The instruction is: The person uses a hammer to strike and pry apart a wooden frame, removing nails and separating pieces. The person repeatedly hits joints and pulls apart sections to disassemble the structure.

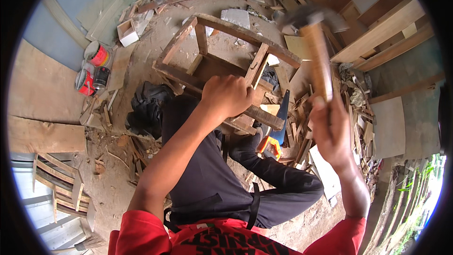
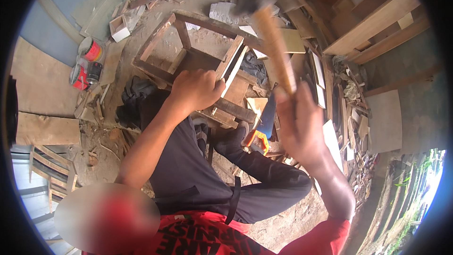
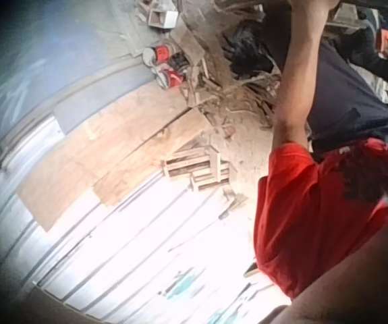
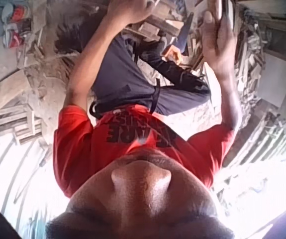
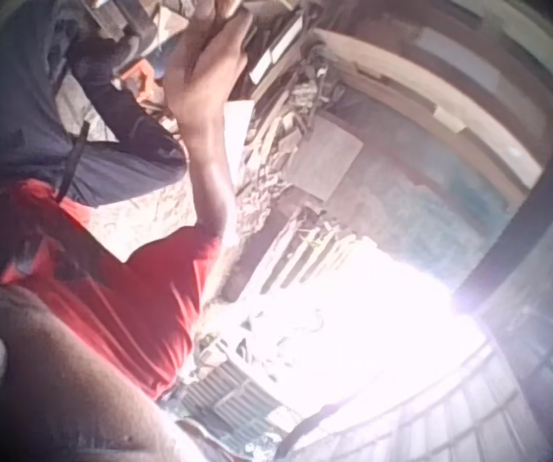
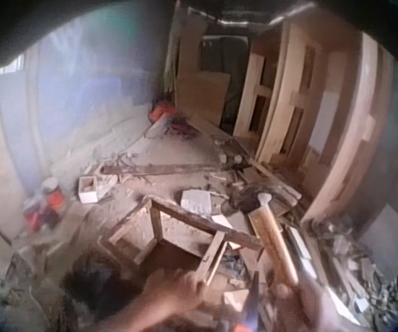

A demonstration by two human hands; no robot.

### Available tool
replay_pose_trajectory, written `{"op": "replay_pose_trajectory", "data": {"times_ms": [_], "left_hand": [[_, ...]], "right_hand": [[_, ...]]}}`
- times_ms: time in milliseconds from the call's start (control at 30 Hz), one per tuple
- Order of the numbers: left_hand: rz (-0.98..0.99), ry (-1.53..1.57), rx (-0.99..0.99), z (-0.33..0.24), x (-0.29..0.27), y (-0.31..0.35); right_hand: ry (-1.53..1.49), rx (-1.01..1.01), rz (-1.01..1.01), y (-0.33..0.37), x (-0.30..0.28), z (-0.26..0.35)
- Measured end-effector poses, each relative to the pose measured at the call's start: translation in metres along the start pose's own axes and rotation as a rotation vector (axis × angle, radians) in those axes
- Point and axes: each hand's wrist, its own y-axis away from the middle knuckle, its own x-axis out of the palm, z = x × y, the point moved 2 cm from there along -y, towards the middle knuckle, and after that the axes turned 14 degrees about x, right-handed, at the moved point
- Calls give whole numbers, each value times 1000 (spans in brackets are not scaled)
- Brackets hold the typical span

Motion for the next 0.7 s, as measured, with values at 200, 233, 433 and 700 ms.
{"op": "replay_pose_trajectory", "data": {"times_ms": [200, 233, 433, 700], "left_hand": [[-99, -31, 65, -2, 8, -2], [-145, -60, 79, -2, 7, 0], [25, 13, 2, -5, -7, -4], [-75, -11, 51, 1, 1, -1]], "right_hand": [[150, -137, -40, -2, 18, -31], [196, 6, 46, -2, 17, -28], [109, 115, 45, 0, 6, -18], [34, 27, 23, 0, 8, -13]]}}
